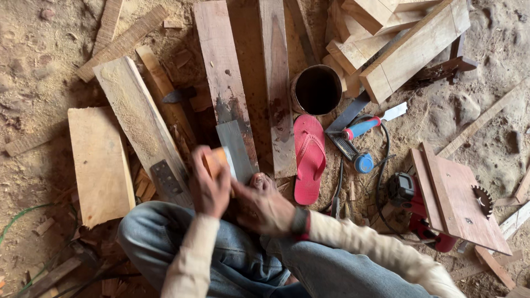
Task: The person sits on the floor and sharpens a metal blade using a wooden block and a metal file. They repeatedly rub the blade against the file and occasionally tap it with a hammer to adjust its position.
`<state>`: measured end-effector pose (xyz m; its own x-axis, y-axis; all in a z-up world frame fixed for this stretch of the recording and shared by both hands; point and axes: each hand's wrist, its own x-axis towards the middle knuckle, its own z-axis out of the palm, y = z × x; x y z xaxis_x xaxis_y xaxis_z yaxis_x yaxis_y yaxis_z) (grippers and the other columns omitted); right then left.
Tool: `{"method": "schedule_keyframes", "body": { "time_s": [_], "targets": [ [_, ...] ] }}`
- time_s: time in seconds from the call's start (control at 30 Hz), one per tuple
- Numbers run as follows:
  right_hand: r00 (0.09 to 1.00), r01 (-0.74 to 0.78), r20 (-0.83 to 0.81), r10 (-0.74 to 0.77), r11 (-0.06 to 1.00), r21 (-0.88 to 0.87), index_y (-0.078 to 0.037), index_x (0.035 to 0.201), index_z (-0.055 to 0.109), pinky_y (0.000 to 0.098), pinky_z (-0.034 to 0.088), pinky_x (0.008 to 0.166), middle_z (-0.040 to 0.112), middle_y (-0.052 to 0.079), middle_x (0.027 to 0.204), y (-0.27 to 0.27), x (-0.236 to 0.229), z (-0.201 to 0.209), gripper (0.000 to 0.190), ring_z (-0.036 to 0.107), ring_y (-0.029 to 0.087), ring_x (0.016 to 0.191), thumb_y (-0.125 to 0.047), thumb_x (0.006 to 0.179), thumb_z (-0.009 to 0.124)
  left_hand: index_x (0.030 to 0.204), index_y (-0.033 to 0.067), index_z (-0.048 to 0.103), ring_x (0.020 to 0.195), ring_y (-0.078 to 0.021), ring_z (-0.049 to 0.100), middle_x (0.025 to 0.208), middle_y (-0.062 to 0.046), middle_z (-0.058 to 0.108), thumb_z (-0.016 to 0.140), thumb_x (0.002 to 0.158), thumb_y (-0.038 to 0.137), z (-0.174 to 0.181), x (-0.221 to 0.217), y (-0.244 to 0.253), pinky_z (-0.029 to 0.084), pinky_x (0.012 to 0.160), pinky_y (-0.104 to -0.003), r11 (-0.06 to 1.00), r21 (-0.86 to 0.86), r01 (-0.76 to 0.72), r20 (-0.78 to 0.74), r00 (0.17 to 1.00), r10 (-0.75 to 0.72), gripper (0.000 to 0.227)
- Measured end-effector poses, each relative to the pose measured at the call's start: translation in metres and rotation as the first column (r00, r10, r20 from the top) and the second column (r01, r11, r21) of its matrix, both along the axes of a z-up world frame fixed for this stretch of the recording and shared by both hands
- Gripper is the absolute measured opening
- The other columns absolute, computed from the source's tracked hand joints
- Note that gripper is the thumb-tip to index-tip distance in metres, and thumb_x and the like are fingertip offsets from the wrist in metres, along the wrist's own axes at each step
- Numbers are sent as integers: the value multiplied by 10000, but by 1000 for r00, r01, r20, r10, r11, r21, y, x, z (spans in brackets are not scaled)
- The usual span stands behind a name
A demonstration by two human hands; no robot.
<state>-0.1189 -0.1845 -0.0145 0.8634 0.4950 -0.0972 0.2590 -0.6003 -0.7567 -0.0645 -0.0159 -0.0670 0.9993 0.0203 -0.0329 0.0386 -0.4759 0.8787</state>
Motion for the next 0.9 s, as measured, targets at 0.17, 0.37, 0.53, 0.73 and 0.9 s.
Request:
{"method": "schedule_keyframes", "body": {
  "time_s": [0.17,0.37,0.53,0.73,0.9],
  "targets": [
    [996,-89,11,90,995,-50,27,1635,161,650,345,1116,573,359,1359,-6,-3,-4,1098,632,525,1165,-349,804,772,1348,24,466,1060,-376,684,1228,-236,631,663,885,137,4,-5,-7,573,888,-465,998,-43,-38,18,999,38,515],
    [997,-6,76,17,989,-145,-2,1622,186,485,606,648,631,307,1310,7,76,-44,1009,718,442,815,-359,857,739,1341,66,440,1027,-336,691,1209,-194,623,655,888,150,-47,102,-4,624,831,-424,991,-49,-126,-19,992,125,508],
    [974,-40,-225,3,986,-163,-39,1652,222,483,597,673,732,250,1093,2,37,-20,1012,728,402,761,-361,848,746,1378,35,442,1069,-378,667,1208,-242,623,663,867,107,-24,48,0,584,881,-463,997,83,-9,198,980,-8,561],
    [989,-33,140,48,994,-104,22,1617,191,534,589,708,685,274,1139,-5,-12,-6,1182,706,424,765,-397,708,819,1349,94,481,1024,-297,727,1205,-197,688,639,851,230,-8,-14,-2,624,866,-445,994,-21,-103,-336,938,90,539],
    [991,-67,-130,38,971,-230,-33,1613,156,496,587,658,647,264,1305,6,79,-32,1081,711,426,768,-433,810,758,1329,91,442,1048,-277,663,1212,-228,619,660,861,124,-52,91,-6,627,835,-411,986,-107,-130,-40,991,126,517]
  ]
}}
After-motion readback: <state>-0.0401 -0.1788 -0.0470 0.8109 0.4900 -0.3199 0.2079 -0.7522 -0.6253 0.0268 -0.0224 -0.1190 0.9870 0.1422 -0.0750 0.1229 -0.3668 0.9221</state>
